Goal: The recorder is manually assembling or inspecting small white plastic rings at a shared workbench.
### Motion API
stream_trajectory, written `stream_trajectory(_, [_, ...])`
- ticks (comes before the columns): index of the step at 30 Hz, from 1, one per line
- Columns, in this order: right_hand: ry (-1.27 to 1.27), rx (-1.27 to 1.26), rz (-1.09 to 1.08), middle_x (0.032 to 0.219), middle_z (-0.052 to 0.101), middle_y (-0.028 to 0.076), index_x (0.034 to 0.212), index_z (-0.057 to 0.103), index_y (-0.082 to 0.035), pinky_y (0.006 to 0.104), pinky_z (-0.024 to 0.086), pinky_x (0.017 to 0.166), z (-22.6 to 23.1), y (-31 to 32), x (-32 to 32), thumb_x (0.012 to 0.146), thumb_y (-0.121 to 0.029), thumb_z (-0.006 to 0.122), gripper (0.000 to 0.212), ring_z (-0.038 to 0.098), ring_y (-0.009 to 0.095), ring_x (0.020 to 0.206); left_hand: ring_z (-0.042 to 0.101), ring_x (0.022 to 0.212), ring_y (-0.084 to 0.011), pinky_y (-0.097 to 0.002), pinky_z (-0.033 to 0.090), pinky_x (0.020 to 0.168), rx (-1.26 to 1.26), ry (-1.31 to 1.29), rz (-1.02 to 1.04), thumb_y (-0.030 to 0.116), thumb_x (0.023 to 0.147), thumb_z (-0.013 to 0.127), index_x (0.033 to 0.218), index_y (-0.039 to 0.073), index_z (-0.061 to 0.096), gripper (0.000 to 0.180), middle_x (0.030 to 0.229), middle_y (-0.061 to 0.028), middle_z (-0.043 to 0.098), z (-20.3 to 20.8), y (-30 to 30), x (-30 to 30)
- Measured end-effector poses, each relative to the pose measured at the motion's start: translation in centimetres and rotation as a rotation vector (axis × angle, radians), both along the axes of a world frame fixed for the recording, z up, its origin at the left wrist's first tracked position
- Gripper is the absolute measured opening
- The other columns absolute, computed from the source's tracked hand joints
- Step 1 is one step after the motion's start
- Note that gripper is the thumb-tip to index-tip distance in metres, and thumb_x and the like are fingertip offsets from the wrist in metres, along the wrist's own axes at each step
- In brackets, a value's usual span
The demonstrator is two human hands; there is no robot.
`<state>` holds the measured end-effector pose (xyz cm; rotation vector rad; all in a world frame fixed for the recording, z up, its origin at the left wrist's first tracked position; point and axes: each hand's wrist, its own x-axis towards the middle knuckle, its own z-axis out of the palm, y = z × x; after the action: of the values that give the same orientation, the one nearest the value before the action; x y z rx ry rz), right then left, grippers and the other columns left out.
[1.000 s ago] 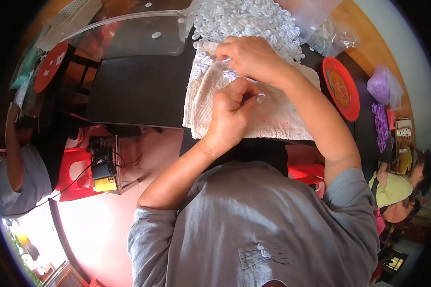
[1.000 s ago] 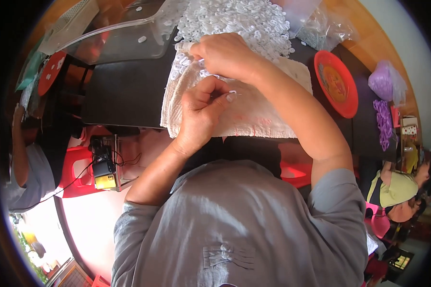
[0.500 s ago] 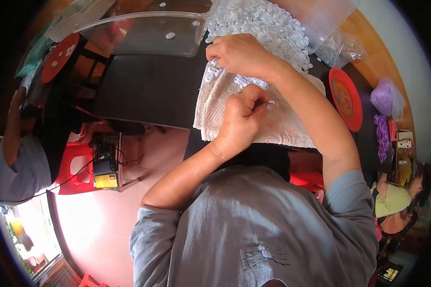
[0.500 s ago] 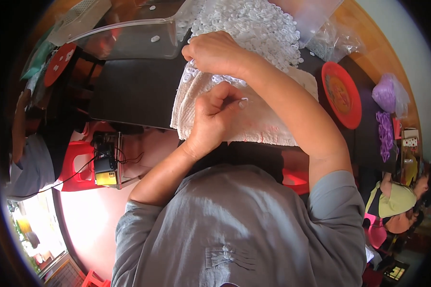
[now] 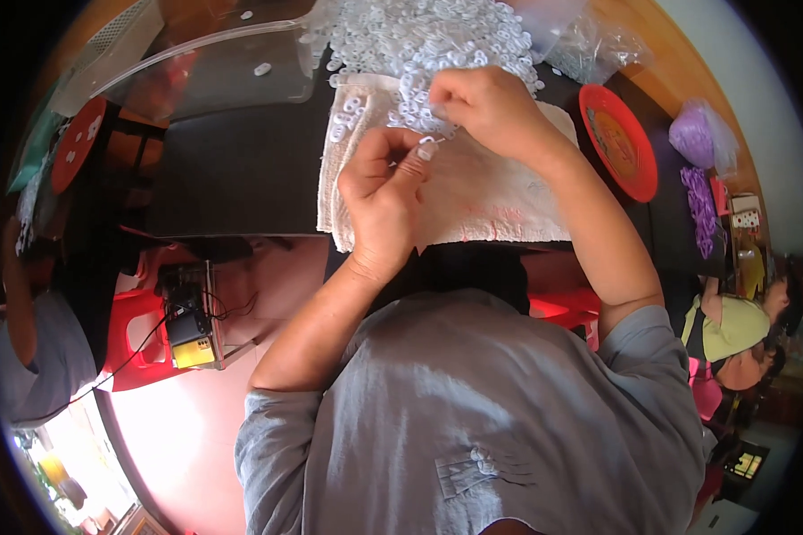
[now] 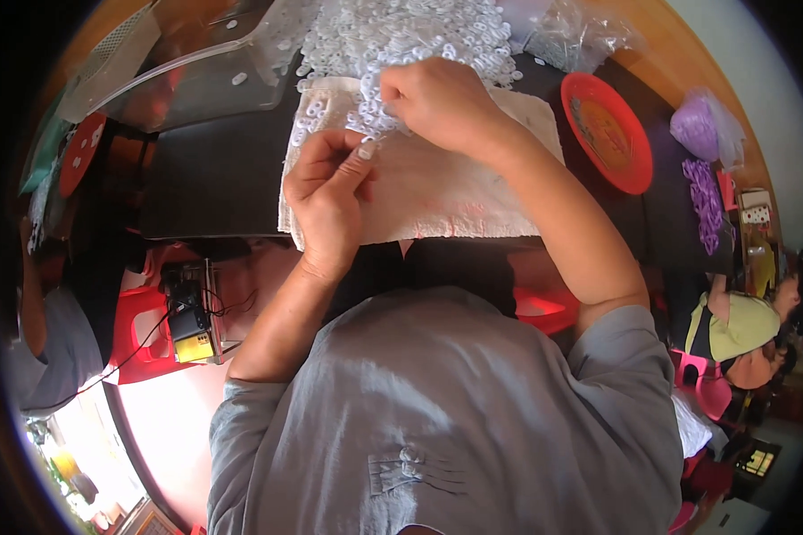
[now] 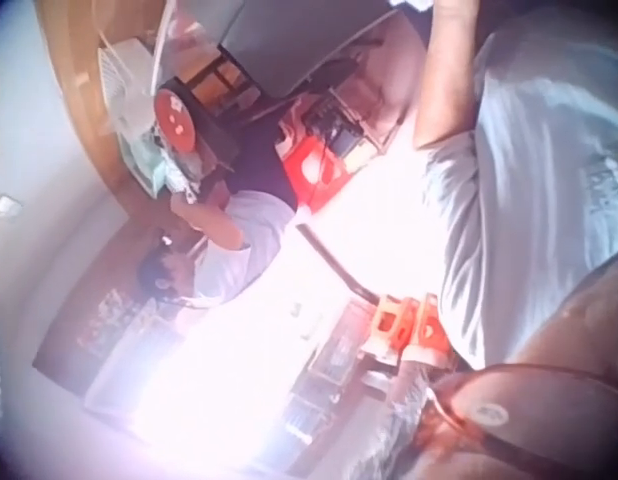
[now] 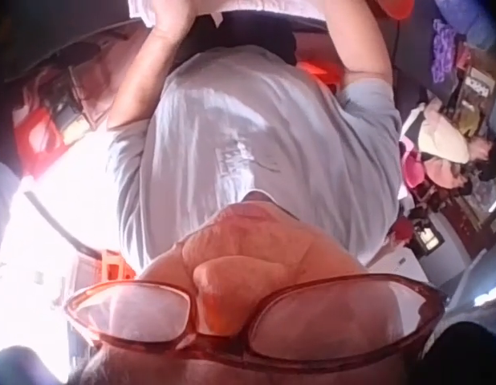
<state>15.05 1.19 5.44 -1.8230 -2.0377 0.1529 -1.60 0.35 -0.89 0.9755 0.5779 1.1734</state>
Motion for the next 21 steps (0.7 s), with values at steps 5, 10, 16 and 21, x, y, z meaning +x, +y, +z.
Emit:
stream_trajectory(5, [-0.194, -0.118, 0.127, 0.081, 0.065, 0.011, 0.083, 0.064, -0.005, 0.0388, 0.048, 0.066, -1.1, -3.3, 1.9, 0.076, -0.008, 0.057, 0.01, 0.063, 0.031, 0.076, 0.048, 0.057, -0.0036, -0.0184, 0.037, 0.049, 0.037, 0.114, -0.055, -0.001, 0.086, 0.063, 0.088, 0.001, 0.06, 0.005, 0.072, 0.0003, 0.057, 0.2, 0.1, 0.0])
stream_trajectory(10, [-0.078, 0.201, 0.065, 0.087, 0.065, 0.011, 0.081, 0.064, -0.004, 0.0425, 0.048, 0.068, -1.7, -3.6, 1.4, 0.079, -0.007, 0.055, 0.01, 0.062, 0.033, 0.078, 0.047, 0.055, -0.0037, -0.0186, 0.036, 0.048, 0.041, 0.139, -0.031, -0.001, 0.086, 0.063, 0.088, 0.001, 0.06, 0.004, 0.072, -0.0002, 0.058, 0.3, 0.0, 0.1])
stream_trajectory(16, [-0.303, 0.027, -0.133, 0.085, 0.066, 0.012, 0.084, 0.061, -0.004, 0.0457, 0.048, 0.065, -1.6, -4.8, 1.7, 0.08, -0.009, 0.058, 0.007, 0.063, 0.033, 0.074, 0.05, 0.057, -0.0057, -0.0197, 0.038, 0.049, 0.061, 0.153, -0.019, 0.0, 0.087, 0.062, 0.09, 0.0, 0.061, 0.003, 0.072, -0.0017, 0.06, 0.2, 0.0, 0.1])
stream_trajectory(21, [-0.338, 0.166, -0.109, 0.08, 0.063, 0.013, 0.079, 0.058, -0.004, 0.0458, 0.048, 0.062, -3.6, -4.6, -0.4, 0.077, -0.008, 0.061, 0.005, 0.063, 0.034, 0.072, 0.053, 0.06, -0.0078, -0.021, 0.04, 0.051, 0.064, 0.163, -0.027, 0.001, 0.087, 0.062, 0.092, -0.001, 0.063, 0.005, 0.073, -0.0034, 0.061, 0.1, 0.2, -0.1])
